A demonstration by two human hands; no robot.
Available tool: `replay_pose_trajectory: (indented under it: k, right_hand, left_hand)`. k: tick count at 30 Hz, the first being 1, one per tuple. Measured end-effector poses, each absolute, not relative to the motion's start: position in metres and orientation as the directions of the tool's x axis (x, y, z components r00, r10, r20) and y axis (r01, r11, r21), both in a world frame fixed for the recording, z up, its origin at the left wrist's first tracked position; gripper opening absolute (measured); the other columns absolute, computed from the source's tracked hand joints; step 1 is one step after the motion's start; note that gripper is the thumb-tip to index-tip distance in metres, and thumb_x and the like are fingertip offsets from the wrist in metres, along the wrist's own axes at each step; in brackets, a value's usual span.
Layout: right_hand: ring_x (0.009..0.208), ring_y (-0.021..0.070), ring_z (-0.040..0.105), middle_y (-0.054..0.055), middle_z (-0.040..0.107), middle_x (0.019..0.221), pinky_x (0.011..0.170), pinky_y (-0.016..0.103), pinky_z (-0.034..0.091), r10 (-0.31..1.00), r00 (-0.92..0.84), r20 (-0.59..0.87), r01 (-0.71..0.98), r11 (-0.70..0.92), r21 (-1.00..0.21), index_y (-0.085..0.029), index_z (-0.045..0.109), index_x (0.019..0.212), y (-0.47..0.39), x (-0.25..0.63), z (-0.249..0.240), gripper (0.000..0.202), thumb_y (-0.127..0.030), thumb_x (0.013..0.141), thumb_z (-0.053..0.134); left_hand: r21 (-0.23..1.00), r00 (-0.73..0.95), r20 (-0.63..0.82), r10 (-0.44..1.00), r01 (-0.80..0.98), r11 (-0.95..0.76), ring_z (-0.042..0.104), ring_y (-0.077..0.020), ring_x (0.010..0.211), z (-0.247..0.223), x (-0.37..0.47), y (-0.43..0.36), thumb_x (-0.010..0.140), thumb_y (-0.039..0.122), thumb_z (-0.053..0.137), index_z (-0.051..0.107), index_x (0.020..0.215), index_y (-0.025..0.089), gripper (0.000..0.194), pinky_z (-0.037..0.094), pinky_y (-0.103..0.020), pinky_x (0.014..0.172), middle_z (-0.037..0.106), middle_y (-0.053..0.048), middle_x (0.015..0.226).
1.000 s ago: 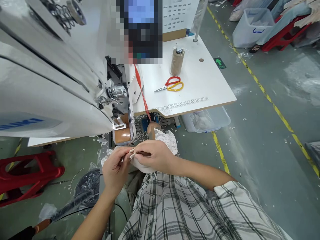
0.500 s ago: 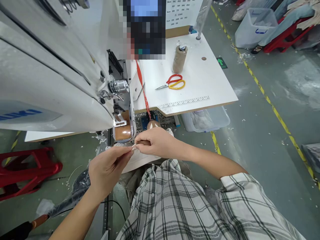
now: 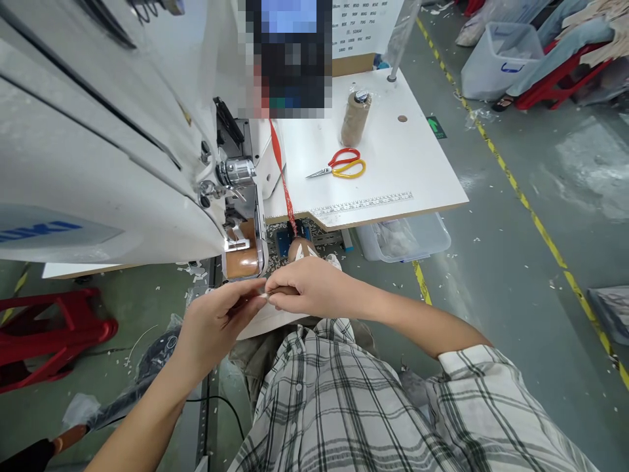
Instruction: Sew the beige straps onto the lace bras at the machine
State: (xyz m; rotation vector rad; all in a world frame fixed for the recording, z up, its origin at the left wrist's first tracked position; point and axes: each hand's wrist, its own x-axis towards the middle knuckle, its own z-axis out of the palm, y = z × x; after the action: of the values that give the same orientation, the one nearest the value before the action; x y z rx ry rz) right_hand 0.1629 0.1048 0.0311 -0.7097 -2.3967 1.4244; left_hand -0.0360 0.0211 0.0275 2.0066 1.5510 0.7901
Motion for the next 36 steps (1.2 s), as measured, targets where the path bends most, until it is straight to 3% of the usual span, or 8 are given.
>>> replay_pose_trajectory:
  k: [5,9,12,18,23,27,31,36]
  right_hand:
    - [0.07,0.0118,0.055,-0.001,0.066,0.076,0.065,0.024,0.036,0.602,-0.793,0.096,0.272,0.49,-0.828,-0.019,0.071,0.087,0.103,0.157,0.03,0.016,-0.019,0.091,0.055]
    - [0.069,0.0114,0.051,-0.002,0.057,0.071,0.063,0.024,0.032,0.584,-0.799,0.145,0.26,0.552,-0.792,-0.018,0.067,0.08,0.119,0.14,0.039,0.013,-0.022,0.087,0.057]
    - [0.059,0.0101,0.04,-0.003,0.048,0.061,0.057,0.027,0.024,0.567,-0.823,0.032,0.351,0.552,-0.756,-0.017,0.056,0.065,0.135,0.124,0.048,0.017,-0.017,0.083,0.056]
    - [0.049,0.0082,0.025,-0.004,0.032,0.051,0.053,0.032,0.015,0.569,-0.822,-0.023,0.472,0.657,-0.589,-0.018,0.029,0.055,0.138,0.108,0.057,0.037,-0.017,0.083,0.054]
    - [0.049,0.0092,0.028,-0.004,0.037,0.052,0.052,0.031,0.017,0.592,-0.805,-0.03,0.513,0.671,-0.536,-0.018,0.04,0.056,0.134,0.109,0.057,0.032,-0.018,0.084,0.058]
    - [0.073,0.017,0.051,0.005,0.061,0.082,0.061,0.029,0.036,0.587,-0.776,0.23,0.435,0.763,-0.478,-0.017,0.065,0.085,0.125,0.12,0.035,0.016,-0.024,0.094,0.054]
    - [0.104,0.0241,0.054,0.008,0.059,0.106,0.092,0.041,0.043,0.515,-0.607,0.605,0.373,0.857,-0.356,-0.025,0.068,0.109,0.112,0.127,0.007,0.018,-0.027,0.095,0.057]
    - [0.084,0.0169,0.059,0.003,0.061,0.089,0.078,0.033,0.049,0.621,-0.512,0.594,0.405,0.784,-0.47,-0.026,0.07,0.1,0.102,0.123,-0.005,0.018,-0.02,0.092,0.056]
  left_hand:
    - [0.612,0.195,0.139,0.971,0.754,-0.239,0.052,-0.0117,0.049,0.031,-0.037,0.023,0.097,0.031,0.048,0.063,0.074,0.02,0.03,0.035,-0.023,0.048,0.061,0.002,0.058]
    - [0.621,0.024,0.115,0.993,0.779,-0.091,0.052,-0.0107,0.05,0.03,-0.038,0.021,0.098,0.036,0.045,0.066,0.082,0.02,0.031,0.035,-0.022,0.049,0.064,0.002,0.063]
    - [0.468,-0.079,0.211,0.974,0.883,-0.03,0.053,-0.0107,0.051,0.024,-0.048,0.02,0.098,0.037,0.047,0.069,0.096,0.022,0.027,0.034,-0.021,0.05,0.061,0.004,0.06]
    - [-0.069,0.405,0.61,0.681,0.883,-0.464,0.053,-0.0108,0.056,0.006,-0.076,0.027,0.09,0.007,0.054,0.064,0.12,0.024,0.036,0.036,-0.024,0.057,0.063,0.003,0.066]
    - [-0.13,0.484,0.566,0.667,0.852,-0.508,0.049,-0.0115,0.054,0.007,-0.081,0.034,0.09,0.005,0.049,0.059,0.123,0.022,0.038,0.034,-0.025,0.056,0.059,0.004,0.063]
    - [-0.139,0.416,0.486,0.769,0.905,-0.403,0.046,-0.0124,0.05,0.015,-0.071,0.03,0.091,0.008,0.045,0.064,0.115,0.019,0.033,0.025,-0.028,0.047,0.05,0.005,0.056]
    - [-0.104,0.355,0.414,0.838,0.933,-0.344,0.046,-0.0133,0.05,0.022,-0.066,0.025,0.092,0.009,0.043,0.069,0.107,0.017,0.031,0.021,-0.029,0.045,0.048,0.004,0.055]
    - [-0.18,0.566,0.438,0.698,0.816,-0.549,0.043,-0.0123,0.048,0.022,-0.086,0.04,0.092,0.006,0.045,0.068,0.109,0.017,0.031,0.027,-0.028,0.048,0.046,0.005,0.053]
